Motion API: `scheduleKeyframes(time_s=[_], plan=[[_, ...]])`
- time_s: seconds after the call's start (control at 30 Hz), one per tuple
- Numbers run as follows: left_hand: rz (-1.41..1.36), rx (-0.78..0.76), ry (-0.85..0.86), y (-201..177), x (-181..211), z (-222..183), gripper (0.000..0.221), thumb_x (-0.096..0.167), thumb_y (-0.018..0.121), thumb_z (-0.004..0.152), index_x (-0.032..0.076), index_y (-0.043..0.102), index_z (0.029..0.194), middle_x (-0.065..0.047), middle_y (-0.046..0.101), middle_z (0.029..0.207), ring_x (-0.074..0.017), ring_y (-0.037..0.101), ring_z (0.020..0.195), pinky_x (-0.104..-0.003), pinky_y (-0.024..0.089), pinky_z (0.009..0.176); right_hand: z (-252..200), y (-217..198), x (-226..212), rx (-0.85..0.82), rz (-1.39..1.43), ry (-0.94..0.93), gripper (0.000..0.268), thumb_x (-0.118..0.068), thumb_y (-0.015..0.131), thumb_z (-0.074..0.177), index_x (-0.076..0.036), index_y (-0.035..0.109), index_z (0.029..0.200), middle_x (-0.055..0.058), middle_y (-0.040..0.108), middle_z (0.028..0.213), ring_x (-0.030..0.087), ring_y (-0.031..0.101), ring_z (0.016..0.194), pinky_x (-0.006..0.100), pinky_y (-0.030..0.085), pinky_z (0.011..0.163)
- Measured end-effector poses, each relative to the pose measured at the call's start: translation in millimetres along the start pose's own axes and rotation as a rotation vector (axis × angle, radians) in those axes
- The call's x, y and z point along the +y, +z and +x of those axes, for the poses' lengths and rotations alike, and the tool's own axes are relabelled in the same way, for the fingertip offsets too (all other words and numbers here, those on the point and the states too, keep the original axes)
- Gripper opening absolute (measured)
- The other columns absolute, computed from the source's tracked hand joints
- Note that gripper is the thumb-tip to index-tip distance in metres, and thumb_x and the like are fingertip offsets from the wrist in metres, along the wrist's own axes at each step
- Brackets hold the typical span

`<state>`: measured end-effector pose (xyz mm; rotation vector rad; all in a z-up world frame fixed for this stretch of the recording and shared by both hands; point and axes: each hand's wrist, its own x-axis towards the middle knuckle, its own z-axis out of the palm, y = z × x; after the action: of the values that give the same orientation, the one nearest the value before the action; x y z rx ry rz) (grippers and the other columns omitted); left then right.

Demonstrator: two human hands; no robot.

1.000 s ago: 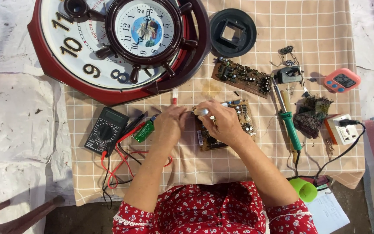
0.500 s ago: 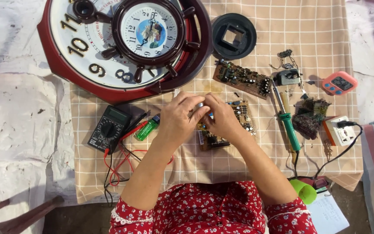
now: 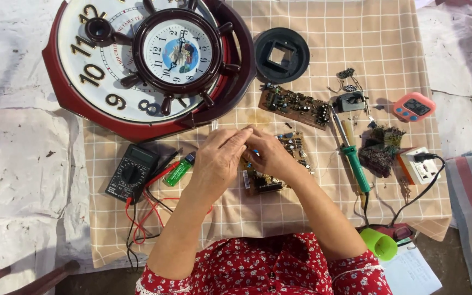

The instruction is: The person is repairing a circuit board by inspecting components with a screwdriver and testing circuits with a multimeter.

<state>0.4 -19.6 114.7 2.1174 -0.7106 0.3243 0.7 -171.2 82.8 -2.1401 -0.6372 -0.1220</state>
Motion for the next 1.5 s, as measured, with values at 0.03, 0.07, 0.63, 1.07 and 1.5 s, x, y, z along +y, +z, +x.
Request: scheduleKeyframes(time_s=[0.03, 0.07, 0.63, 1.07, 1.5], plan=[[-0.001, -0.002, 0.000, -0.1, 2.1, 0.0, 0.024, 0.010, 0.056, 0.082, 0.012, 0.061, 0.106, -0.008, 0.057, 0.090, -0.0280, 0.057, 0.090, -0.036, 0.051, 0.074, 0.4, 1.8, 0.8, 0.001, 0.000, 0.002, 0.008, -0.011, 0.053, 0.077, -0.006, 0.050, 0.083, 0.011, 0.050, 0.076, 0.041, 0.056, 0.064, 0.046, 0.043, 0.049], [-0.066, -0.015, -0.019, -0.5, 3.8, 0.2, 0.023, 0.008, 0.053, 0.083, 0.011, 0.061, 0.105, -0.010, 0.058, 0.093, -0.0289, 0.057, 0.092, -0.037, 0.050, 0.076, 1.1, 3.9, 1.6, 0.030, 0.003, -0.009, 0.006, -0.010, 0.055, 0.077, -0.006, 0.052, 0.081, 0.010, 0.050, 0.075, 0.038, 0.056, 0.061, 0.043, 0.044, 0.048], [-0.058, 0.117, -0.067, 4.8, 5.2, -5.2, 0.015, 0.012, 0.065, 0.077, 0.011, 0.066, 0.091, -0.007, 0.056, 0.091, -0.0249, 0.058, 0.084, -0.035, 0.050, 0.073, 5.1, -9.8, -10.3, 0.014, -0.118, -0.018, 0.014, -0.008, 0.056, 0.069, -0.012, 0.049, 0.080, 0.006, 0.051, 0.079, 0.035, 0.056, 0.064, 0.041, 0.046, 0.054], [0.013, 0.158, -0.055, 5.5, 0.1, -7.4, 0.011, 0.018, 0.062, 0.080, 0.013, 0.065, 0.090, -0.003, 0.057, 0.085, -0.0215, 0.061, 0.080, -0.029, 0.051, 0.068, 1.2, 0.7, -3.8, -0.002, -0.006, 0.000, 0.011, -0.009, 0.052, 0.073, -0.010, 0.051, 0.084, 0.009, 0.053, 0.080, 0.038, 0.055, 0.063, 0.044, 0.046, 0.053], [-0.098, 0.100, -0.108, 12.5, -10.0, -9.1, 0.017, 0.018, 0.061, 0.081, 0.012, 0.063, 0.097, -0.005, 0.057, 0.088, -0.0244, 0.061, 0.084, -0.032, 0.050, 0.071, 7.2, -1.4, -5.4, -0.017, 0.055, 0.029, 0.006, -0.012, 0.053, 0.078, -0.009, 0.048, 0.078, 0.009, 0.047, 0.070, 0.035, 0.054, 0.059, 0.041, 0.044, 0.052]])
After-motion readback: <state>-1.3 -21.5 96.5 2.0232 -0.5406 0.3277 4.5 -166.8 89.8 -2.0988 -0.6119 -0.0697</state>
